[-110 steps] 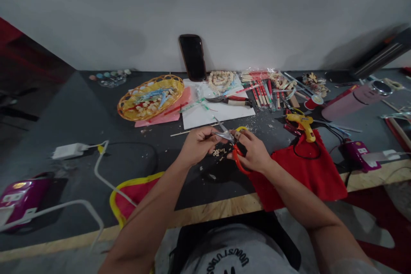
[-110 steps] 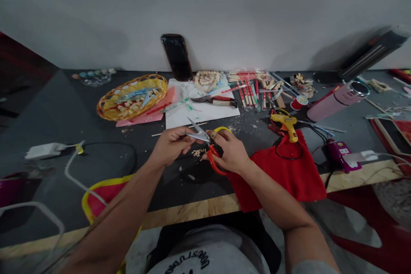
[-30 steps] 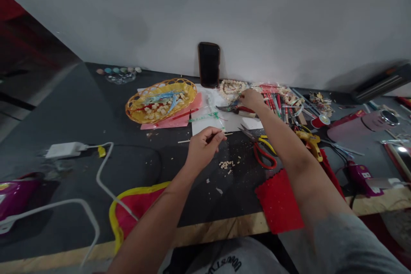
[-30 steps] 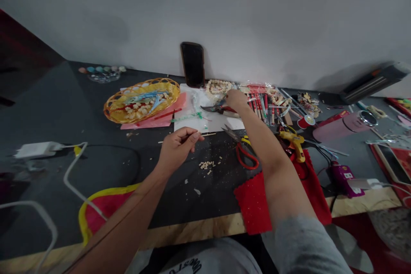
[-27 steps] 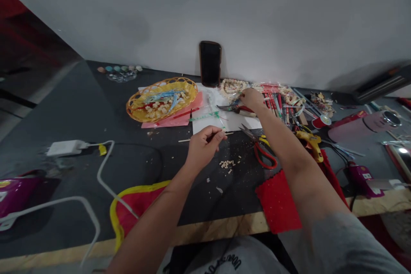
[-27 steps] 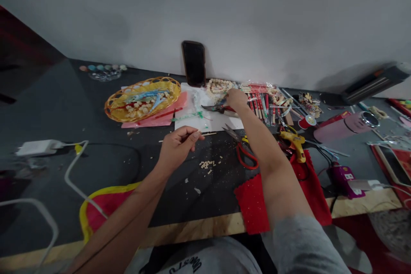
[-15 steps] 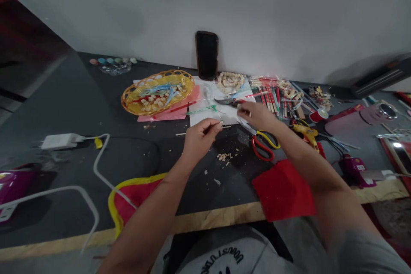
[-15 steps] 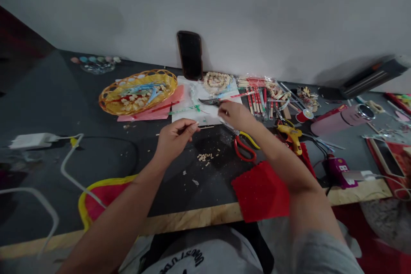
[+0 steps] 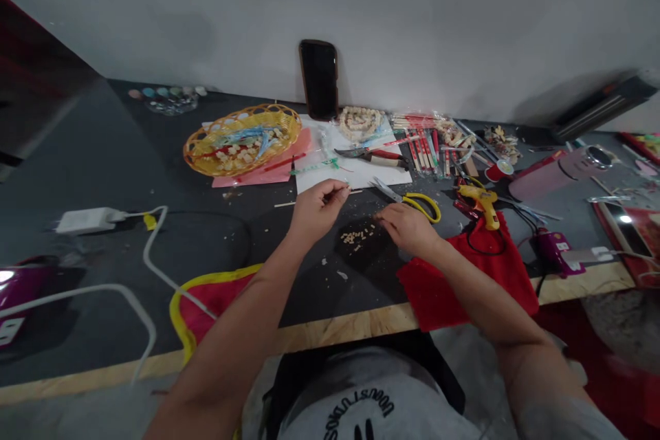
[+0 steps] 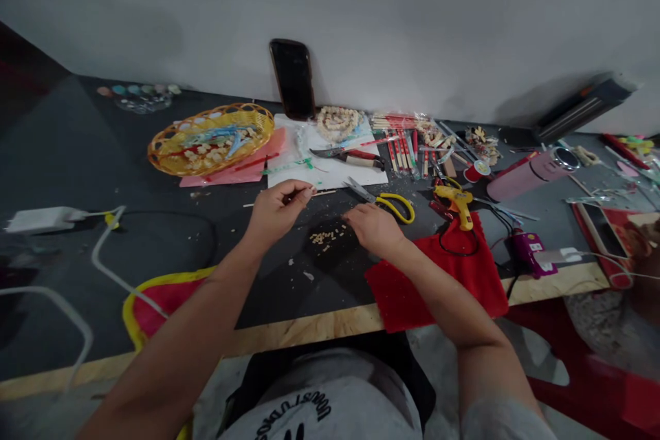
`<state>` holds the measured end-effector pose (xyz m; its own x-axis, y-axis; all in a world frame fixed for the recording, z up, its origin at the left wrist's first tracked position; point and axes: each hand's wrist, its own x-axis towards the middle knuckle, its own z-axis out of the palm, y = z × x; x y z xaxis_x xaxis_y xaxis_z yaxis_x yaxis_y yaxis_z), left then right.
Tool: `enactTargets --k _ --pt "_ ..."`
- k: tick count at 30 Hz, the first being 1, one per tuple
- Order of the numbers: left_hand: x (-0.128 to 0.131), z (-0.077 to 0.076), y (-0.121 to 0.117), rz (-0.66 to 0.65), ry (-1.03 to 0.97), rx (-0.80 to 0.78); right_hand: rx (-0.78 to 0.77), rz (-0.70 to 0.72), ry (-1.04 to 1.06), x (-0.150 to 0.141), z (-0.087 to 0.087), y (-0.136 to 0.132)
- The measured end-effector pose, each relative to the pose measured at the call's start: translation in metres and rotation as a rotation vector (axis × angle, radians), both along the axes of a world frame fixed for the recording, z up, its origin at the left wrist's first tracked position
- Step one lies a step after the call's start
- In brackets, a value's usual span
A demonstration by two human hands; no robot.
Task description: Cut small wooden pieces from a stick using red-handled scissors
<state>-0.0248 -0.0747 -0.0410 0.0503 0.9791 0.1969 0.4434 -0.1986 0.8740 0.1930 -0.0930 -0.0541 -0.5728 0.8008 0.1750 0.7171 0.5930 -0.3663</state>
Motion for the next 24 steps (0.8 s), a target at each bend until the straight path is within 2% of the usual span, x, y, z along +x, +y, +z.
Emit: enactTargets --k 3,5,9,14,16,20,24 --pt "0.0 -0.002 0.001 0.011 0.038 0.004 0.139 -0.187 0.278 0.006 -0.005 -0.006" --pt "0.001 -0.004 0.001 0.006 0.059 0.004 0.218 -0.227 0.374 0.011 -0.01 -0.007" --pt "0.003 -0.005 0.0 -0.018 0.107 0.03 0.285 -0.223 0.342 0.025 -0.013 -0.004" --pt "0.006 -0.007 0.0 -0.05 0.174 0.031 0.267 -0.322 0.235 0.033 -0.011 0.001" --pt "0.006 -0.008 0.001 -0.068 0.21 0.023 0.248 -0.304 0.21 0.032 -0.011 0.002" --pt "0.006 -0.011 0.002 -0.082 0.257 0.026 0.181 -0.153 0.209 0.023 -0.016 0.001" --pt "0.006 -0.012 0.002 -0.092 0.257 0.032 0.113 0.002 0.064 0.014 -0.02 -0.003"
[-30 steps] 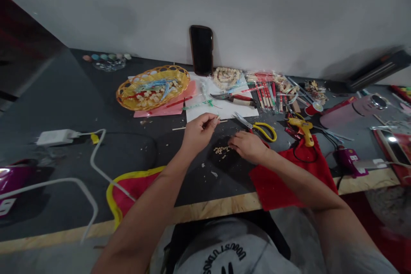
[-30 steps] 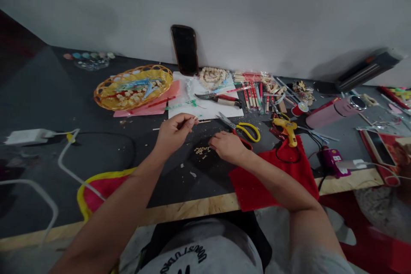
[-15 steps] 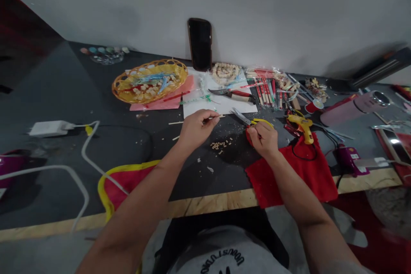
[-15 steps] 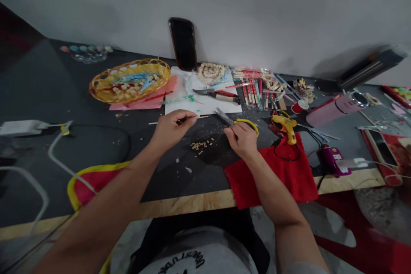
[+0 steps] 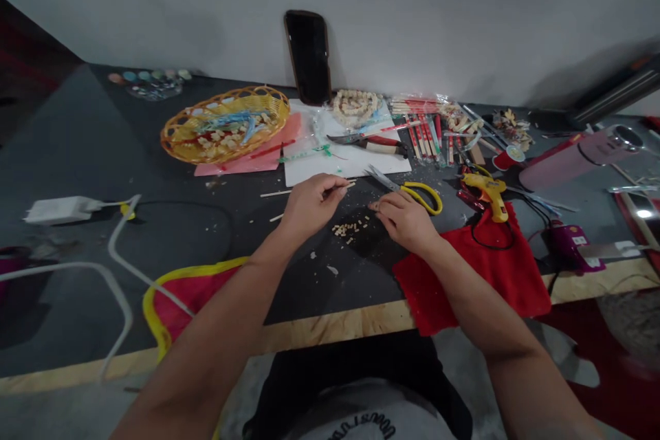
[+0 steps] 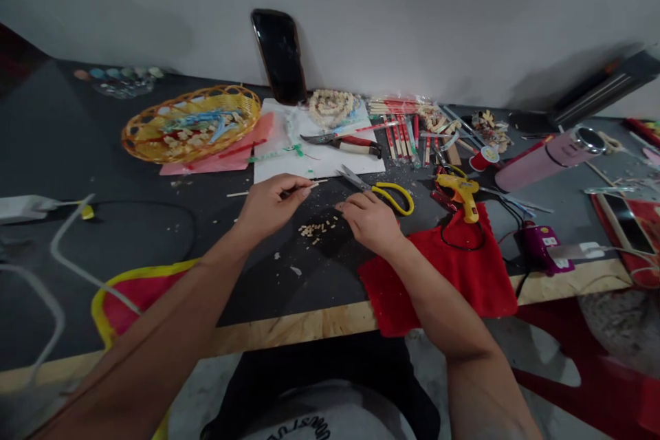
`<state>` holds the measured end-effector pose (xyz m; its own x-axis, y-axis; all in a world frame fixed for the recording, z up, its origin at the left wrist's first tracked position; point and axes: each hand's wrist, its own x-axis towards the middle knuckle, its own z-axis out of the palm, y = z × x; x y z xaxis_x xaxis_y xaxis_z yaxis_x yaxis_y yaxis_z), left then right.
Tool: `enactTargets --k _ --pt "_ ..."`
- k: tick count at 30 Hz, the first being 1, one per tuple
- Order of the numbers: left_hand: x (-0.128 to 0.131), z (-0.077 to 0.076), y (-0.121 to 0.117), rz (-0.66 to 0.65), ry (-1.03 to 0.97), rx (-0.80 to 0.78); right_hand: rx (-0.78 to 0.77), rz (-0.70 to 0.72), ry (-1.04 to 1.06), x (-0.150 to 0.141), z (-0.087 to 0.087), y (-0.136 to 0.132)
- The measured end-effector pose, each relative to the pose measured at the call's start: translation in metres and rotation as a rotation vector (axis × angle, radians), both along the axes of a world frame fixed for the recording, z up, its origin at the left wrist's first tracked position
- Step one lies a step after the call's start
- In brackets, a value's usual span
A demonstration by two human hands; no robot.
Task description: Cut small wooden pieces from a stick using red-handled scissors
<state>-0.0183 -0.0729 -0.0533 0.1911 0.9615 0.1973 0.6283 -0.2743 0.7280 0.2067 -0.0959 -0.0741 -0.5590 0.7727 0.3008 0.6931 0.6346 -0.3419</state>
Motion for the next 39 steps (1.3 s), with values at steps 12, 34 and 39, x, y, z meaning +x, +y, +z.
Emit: enactTargets --k 12,34,39 --pt "0.004 0.003 -0.003 -0.038 -0.196 -0.189 -0.065 0.006 -0.011 -0.01 -0.004 0.0" --pt "0.027 0.021 -0.026 -0.255 -0.561 -0.554 -0.466 -0.157 1.003 -0.02 0.008 -0.018" --pt "0.026 0.026 -0.027 -0.288 -0.522 -0.552 -0.363 -0.137 0.897 -0.017 0.008 -0.02"
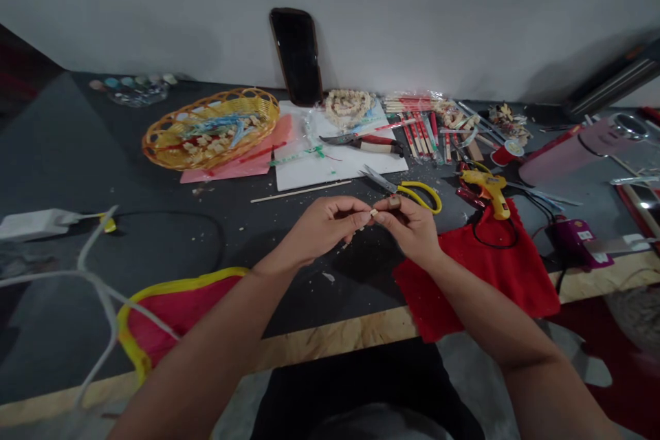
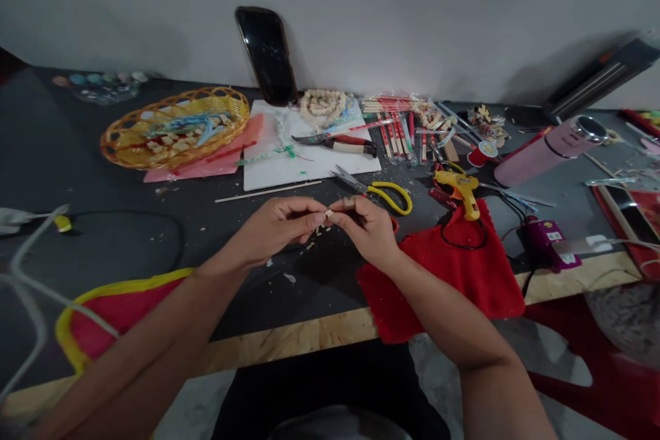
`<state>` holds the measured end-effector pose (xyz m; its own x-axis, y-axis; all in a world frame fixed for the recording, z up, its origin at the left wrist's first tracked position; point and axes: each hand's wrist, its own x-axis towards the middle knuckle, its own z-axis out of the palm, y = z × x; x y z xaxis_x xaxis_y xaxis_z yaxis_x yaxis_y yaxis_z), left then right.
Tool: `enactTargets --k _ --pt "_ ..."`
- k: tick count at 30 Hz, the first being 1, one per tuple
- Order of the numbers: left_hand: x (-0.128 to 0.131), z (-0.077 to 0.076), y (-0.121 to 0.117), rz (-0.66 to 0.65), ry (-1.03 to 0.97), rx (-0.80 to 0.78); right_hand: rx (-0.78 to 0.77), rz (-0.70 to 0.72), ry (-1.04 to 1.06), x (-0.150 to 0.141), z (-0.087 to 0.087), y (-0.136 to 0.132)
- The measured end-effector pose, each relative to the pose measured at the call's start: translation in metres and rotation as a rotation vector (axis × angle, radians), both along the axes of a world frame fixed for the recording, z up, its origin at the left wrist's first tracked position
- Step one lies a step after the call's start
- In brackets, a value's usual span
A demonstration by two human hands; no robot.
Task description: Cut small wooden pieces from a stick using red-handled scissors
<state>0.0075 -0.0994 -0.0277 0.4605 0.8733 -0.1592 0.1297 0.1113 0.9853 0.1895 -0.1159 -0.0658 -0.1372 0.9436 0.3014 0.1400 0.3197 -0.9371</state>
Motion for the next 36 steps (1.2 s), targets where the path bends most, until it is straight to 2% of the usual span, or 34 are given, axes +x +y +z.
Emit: enactTargets --k 5,14,23,30,36 --pt "-0.0017 0.0049 0.0002 -0.051 0.065 0.022 0.158 -0.007 -0.146 0.002 0.0047 -0.0009" --pt "-0.0012 0.0028 0.0003 -0.044 0.145 0.049 0.279 -0.05 -0.165 0.0003 0.0044 -0.0001" --pt "0.0002 0.0027 -0.0009 -0.036 0.179 0.09 0.298 -0.067 -0.174 0.0009 0.0014 0.0002" --pt "0.001 0.0003 -0.0018 0.009 0.181 0.057 0.269 -0.066 -0.16 0.0003 0.0027 0.0002" --pt "0.0021 0.0008 -0.0021 0.028 0.201 0.11 0.248 -0.063 -0.184 0.0004 0.0043 -0.0004"
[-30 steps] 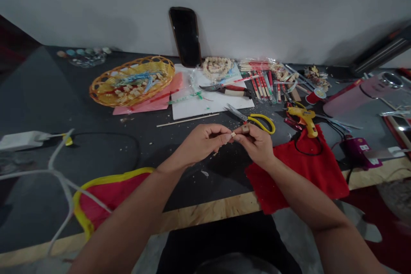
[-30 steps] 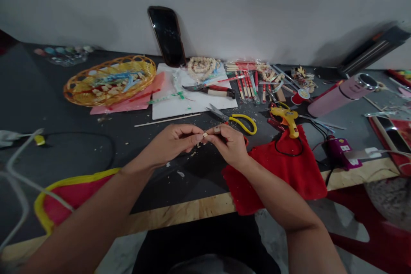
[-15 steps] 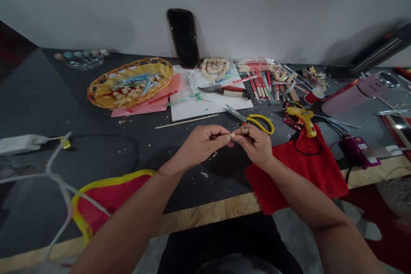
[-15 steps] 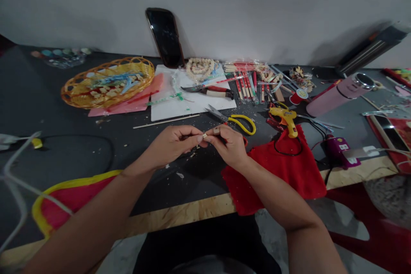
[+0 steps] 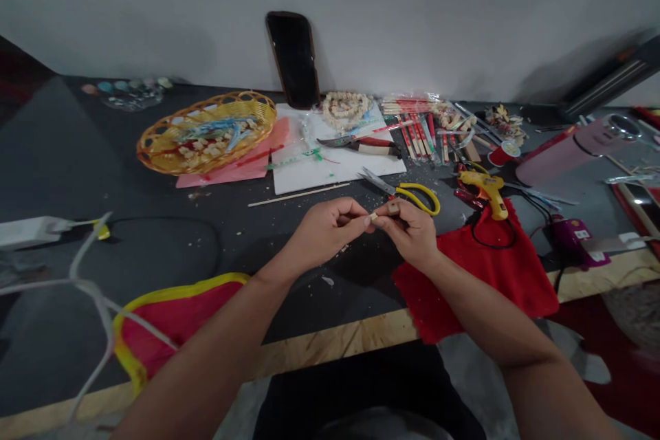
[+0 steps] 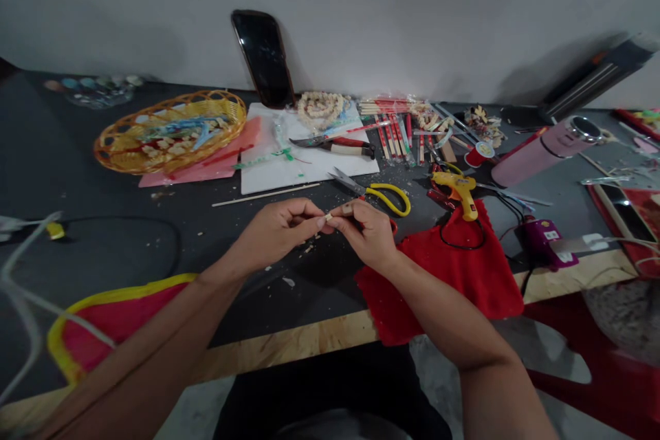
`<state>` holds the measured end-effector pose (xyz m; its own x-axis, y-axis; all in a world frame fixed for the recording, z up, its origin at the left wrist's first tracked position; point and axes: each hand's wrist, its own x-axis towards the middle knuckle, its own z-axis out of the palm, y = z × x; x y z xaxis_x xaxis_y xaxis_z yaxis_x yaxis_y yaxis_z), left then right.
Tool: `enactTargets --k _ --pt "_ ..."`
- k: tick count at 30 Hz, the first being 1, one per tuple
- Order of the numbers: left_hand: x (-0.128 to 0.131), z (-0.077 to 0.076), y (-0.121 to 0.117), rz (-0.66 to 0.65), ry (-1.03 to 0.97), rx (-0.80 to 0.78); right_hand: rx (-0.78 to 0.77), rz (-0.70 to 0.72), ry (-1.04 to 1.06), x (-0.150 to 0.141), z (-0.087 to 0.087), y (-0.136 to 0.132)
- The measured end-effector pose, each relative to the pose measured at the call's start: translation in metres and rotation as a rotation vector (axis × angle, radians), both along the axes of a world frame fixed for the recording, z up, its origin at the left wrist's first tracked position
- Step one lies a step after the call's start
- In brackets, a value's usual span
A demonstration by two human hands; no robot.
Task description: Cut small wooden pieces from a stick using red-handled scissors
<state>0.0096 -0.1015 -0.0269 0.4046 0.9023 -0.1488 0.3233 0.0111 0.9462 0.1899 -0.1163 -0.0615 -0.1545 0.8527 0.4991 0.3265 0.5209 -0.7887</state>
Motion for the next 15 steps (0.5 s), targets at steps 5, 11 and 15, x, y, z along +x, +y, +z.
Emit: enactTargets --k 5,11,15 --pt "0.0002 -0.0003 0.0 -0.007 0.013 0.056 -0.015 0.023 0.007 -0.0002 0.0018 -0.0004" --pt "-0.0008 -0.001 -0.0001 -0.023 0.041 0.108 0.023 0.016 0.011 0.0001 0.0009 0.0003" --pt "-0.0023 -0.001 0.0 -0.034 0.055 0.118 0.02 0.001 -0.003 0.0008 -0.0007 0.0005"
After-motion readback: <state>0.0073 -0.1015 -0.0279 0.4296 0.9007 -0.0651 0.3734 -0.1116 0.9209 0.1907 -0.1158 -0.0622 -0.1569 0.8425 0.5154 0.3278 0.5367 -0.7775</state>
